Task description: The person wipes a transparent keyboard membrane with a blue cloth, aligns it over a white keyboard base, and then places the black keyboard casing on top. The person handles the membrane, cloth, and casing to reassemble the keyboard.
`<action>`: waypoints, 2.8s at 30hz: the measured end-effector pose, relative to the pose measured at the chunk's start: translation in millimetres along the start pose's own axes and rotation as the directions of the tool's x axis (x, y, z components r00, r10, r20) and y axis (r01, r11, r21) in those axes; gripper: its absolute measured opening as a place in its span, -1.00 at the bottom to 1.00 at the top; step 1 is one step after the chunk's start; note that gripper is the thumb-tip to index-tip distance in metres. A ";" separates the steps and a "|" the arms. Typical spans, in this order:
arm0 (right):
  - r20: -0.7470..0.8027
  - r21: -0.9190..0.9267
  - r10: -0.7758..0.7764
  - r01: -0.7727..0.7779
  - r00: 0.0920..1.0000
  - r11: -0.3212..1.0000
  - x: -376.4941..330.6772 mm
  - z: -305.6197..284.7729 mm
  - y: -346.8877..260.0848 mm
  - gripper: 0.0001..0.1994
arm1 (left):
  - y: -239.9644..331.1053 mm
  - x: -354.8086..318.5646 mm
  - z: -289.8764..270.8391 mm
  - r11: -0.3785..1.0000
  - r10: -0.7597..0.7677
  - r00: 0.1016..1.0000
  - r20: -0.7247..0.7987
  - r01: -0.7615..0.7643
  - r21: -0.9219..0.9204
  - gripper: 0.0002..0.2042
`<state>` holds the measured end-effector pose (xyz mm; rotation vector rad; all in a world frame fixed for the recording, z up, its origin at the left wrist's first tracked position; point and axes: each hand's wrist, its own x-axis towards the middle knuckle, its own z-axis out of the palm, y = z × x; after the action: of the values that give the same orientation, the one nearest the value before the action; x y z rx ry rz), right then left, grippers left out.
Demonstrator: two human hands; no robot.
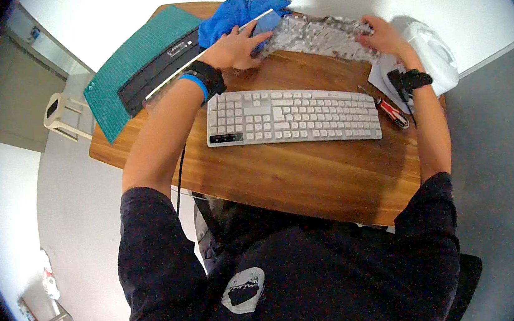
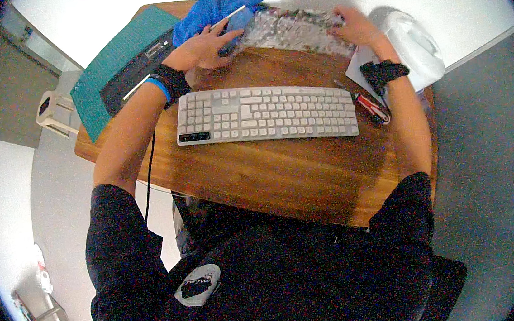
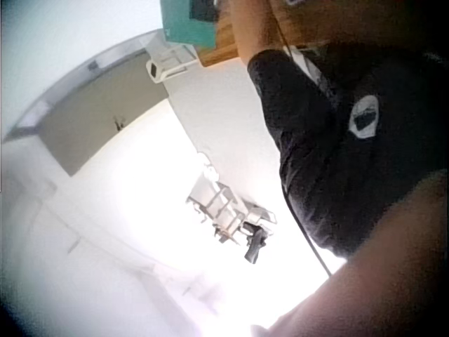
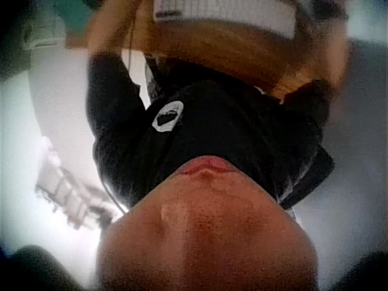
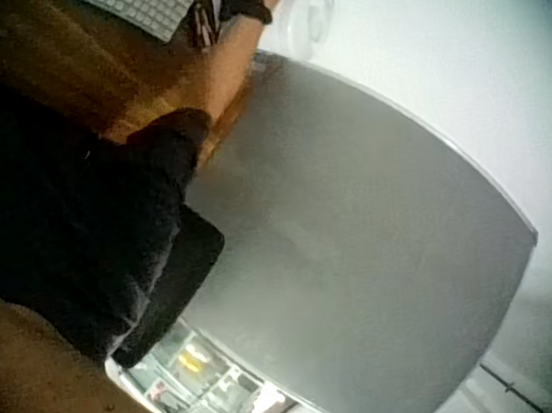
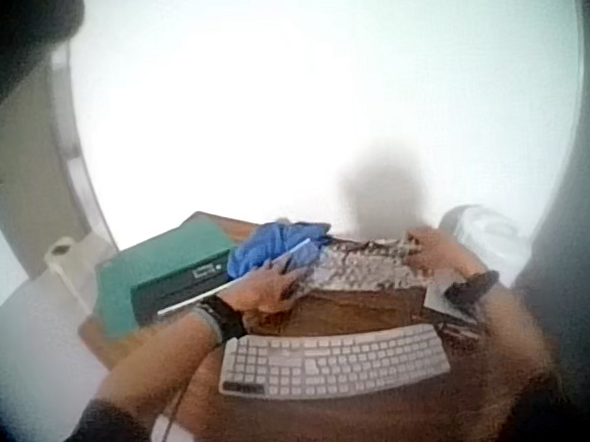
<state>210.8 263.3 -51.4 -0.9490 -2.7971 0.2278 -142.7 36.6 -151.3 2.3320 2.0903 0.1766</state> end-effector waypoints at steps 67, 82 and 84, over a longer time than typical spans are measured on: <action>0.187 0.557 -0.119 -0.006 0.975 0.830 -81.5 -7.3 -150.3 -0.69 | -5.3 -180.2 -137.5 0.589 -0.042 0.993 0.109 0.113 -0.800 -0.76; 0.255 0.617 0.162 -0.290 0.953 0.732 -161.4 98.9 -130.3 -0.72 | -56.0 -225.7 -59.9 0.545 -0.109 0.977 0.182 0.212 -0.811 -0.74; 0.209 0.574 0.167 -0.259 0.964 0.777 -162.2 104.7 -121.7 -0.72 | -55.5 -230.7 -60.1 0.521 -0.065 0.976 0.206 0.209 -0.827 -0.72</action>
<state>243.3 59.2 -148.1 -1.0974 -2.4441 1.1800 -227.2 -190.2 -114.5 1.4980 1.5334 0.7917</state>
